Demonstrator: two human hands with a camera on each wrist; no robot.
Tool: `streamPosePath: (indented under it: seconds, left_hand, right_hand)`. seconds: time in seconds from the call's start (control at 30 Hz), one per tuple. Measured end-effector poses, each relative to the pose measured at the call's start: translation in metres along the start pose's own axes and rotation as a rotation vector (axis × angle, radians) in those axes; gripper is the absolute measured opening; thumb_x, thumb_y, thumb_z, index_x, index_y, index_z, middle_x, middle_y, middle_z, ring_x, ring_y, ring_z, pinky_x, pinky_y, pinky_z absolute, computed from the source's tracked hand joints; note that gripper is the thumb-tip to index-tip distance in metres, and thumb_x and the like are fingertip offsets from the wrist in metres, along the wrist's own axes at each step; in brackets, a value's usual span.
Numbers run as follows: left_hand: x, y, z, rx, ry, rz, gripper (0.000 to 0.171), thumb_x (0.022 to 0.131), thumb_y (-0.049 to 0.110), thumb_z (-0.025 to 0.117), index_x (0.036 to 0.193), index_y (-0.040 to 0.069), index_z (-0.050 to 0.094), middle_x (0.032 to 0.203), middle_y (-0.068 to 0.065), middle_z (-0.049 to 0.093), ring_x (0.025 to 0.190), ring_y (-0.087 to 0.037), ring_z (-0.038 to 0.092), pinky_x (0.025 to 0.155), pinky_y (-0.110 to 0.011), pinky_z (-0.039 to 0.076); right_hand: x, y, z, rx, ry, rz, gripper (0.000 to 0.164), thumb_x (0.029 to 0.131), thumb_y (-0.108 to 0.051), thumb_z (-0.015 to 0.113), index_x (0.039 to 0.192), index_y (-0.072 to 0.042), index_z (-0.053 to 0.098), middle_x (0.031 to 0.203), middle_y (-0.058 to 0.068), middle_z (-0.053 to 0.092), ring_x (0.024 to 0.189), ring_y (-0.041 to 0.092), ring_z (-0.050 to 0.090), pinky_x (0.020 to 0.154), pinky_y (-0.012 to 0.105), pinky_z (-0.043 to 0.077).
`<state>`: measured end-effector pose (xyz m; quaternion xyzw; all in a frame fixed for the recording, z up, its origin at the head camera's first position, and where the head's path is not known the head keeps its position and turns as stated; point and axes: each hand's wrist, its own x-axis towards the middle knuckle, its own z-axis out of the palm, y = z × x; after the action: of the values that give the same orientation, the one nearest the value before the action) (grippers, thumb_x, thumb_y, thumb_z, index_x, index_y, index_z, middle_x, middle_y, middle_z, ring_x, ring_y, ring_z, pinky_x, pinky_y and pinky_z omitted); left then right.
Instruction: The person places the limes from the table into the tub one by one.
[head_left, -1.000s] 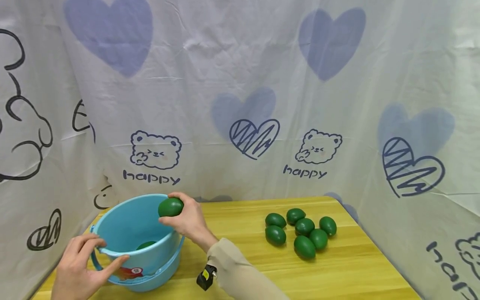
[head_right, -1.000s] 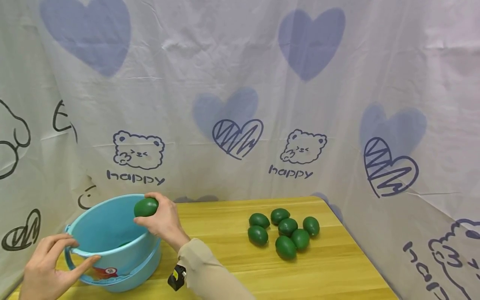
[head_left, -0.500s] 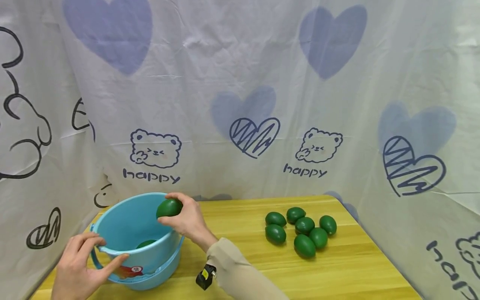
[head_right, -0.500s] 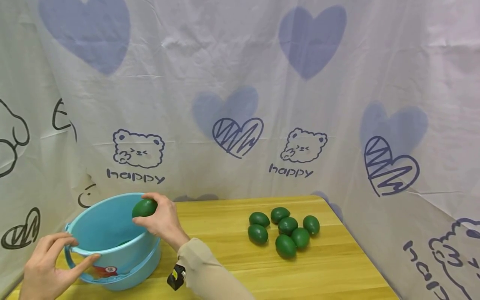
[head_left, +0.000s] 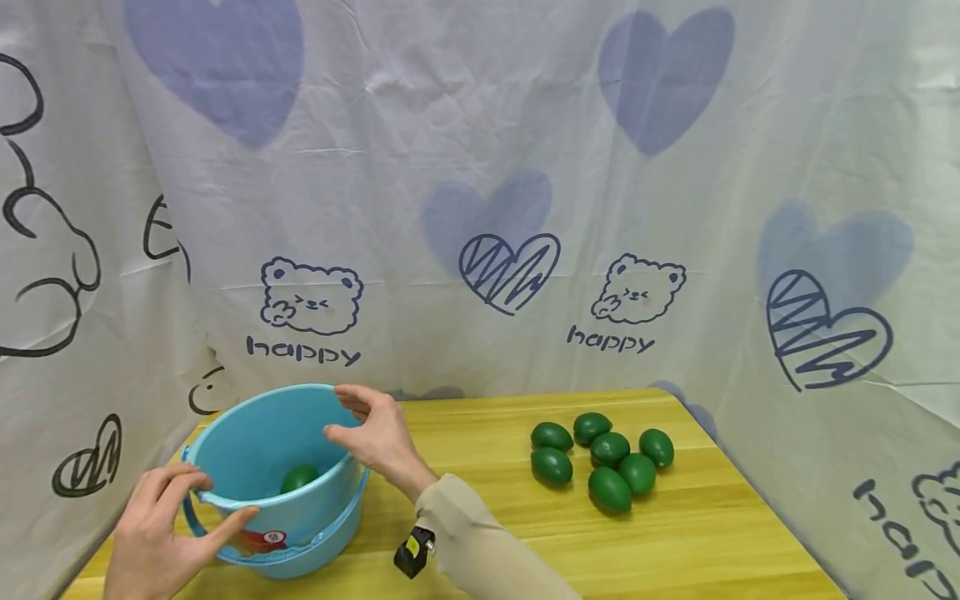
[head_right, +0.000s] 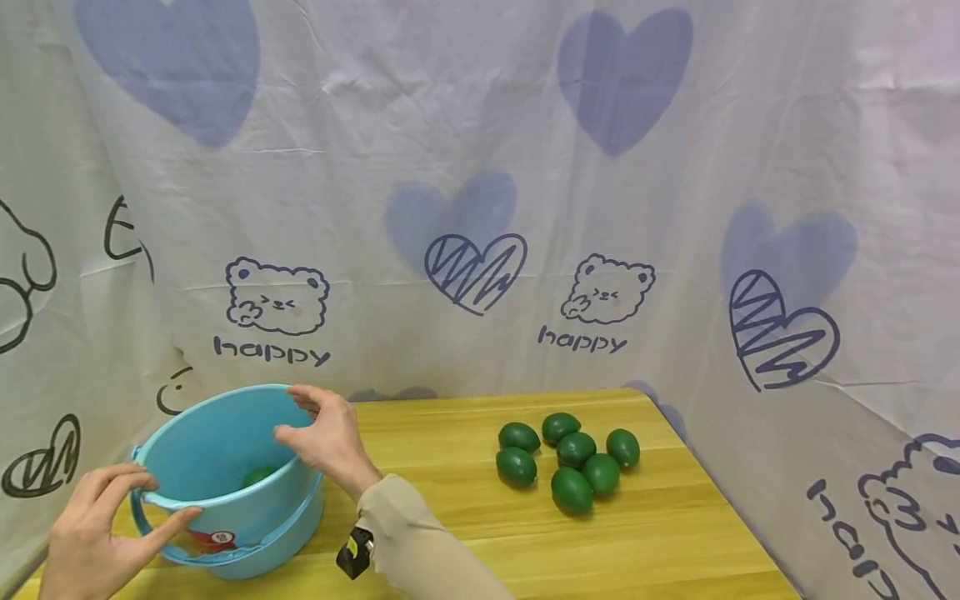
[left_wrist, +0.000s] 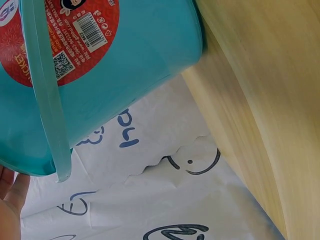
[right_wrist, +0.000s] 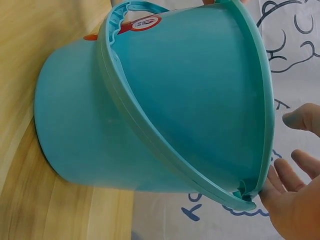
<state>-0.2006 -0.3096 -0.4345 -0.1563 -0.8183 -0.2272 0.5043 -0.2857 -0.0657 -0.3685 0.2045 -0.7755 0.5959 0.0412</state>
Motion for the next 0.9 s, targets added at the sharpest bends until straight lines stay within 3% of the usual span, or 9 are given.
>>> streamPosePath:
  seconds: [0.27,0.43,0.67,0.9]
  left_hand:
    - [0.000,0.001,0.001,0.004,0.018,0.000,0.079,0.060,0.072,0.080,0.083,-0.001,0.061,0.090,-0.017,0.057,0.086,-0.021,0.045,0.087,-0.002,0.027]
    - [0.001,0.001,0.001,-0.001,0.028,-0.005,0.078,0.059,0.071,0.081,0.083,-0.001,0.061,0.090,-0.016,0.057,0.087,-0.018,0.045,0.087,-0.002,0.027]
    - [0.000,0.003,0.000,-0.022,0.036,-0.034,0.078,0.059,0.070,0.082,0.082,-0.002,0.062,0.090,-0.017,0.057,0.092,-0.005,0.042,0.088,-0.001,0.026]
    - [0.001,0.005,0.002,-0.020,0.059,-0.029,0.078,0.058,0.071,0.082,0.081,-0.001,0.062,0.090,-0.017,0.057,0.090,-0.007,0.043,0.087,-0.001,0.026]
  right_hand:
    - [-0.003,0.005,-0.003,0.079,0.061,-0.041,0.039,0.087,-0.015,0.073,0.125,-0.018,0.066,0.124,-0.002,0.067,0.110,0.004,0.061,0.097,0.025,0.051]
    - [-0.006,0.009,-0.010,0.090,0.092,-0.030,0.035,0.088,-0.017,0.072,0.123,-0.017,0.067,0.120,-0.004,0.068,0.109,0.009,0.063,0.096,0.025,0.051]
    - [-0.009,0.018,-0.023,0.101,0.128,-0.034,0.028,0.089,-0.016,0.071,0.117,-0.017,0.070,0.118,0.002,0.069,0.107,0.013,0.065,0.090,0.023,0.054]
    - [-0.015,0.029,-0.037,0.084,0.172,-0.027,0.023,0.091,-0.015,0.069,0.113,-0.016,0.071,0.115,0.003,0.070,0.105,0.015,0.066,0.089,0.027,0.055]
